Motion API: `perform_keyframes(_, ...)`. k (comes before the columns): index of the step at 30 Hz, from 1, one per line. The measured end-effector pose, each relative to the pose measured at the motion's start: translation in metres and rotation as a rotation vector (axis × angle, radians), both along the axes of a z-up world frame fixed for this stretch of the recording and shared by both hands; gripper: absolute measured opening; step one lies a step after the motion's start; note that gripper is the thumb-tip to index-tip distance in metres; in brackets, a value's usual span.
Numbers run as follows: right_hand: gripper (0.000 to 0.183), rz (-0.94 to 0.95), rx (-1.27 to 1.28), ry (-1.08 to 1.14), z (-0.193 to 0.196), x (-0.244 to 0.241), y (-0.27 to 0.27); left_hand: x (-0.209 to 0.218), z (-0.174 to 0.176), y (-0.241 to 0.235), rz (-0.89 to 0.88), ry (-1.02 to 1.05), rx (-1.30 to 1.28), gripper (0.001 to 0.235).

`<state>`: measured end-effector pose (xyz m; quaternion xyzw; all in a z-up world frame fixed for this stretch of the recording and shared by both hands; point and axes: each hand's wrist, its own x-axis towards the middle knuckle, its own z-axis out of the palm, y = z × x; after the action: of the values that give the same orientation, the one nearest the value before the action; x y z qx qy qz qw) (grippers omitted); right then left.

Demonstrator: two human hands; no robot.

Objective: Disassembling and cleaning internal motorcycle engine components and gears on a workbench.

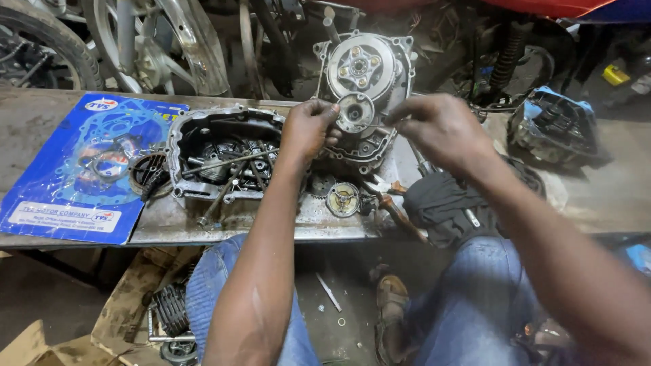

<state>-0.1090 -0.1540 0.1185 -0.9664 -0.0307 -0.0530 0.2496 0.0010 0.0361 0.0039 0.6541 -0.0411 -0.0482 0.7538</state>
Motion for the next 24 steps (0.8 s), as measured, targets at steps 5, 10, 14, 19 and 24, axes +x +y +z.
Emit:
perform_keyframes(5,0.032,-0.056,-0.215,0.159,0.057,0.004,0.054,-0.020,0.029,0.009,-0.040,0.048,0.051,0.020)
perform_keyframes(10,0.040,-0.003,-0.388,0.223,0.075,0.018,0.071,-0.027,0.038,0.012,-0.066,0.081,0.075,0.008)
perform_keyframes(14,0.033,0.075,-0.585,0.307,0.079,0.028,0.080,-0.024,0.034,0.010,-0.059,0.076,0.066,0.008)
perform_keyframes(19,0.025,0.394,-1.254,0.311,0.071,0.073,0.072,-0.026,0.037,0.008,-0.060,0.101,0.063,0.007)
perform_keyframes(24,0.038,-0.051,-0.457,0.472,0.107,0.043,0.072,-0.021,0.030,0.004,-0.056,0.106,0.016,0.007)
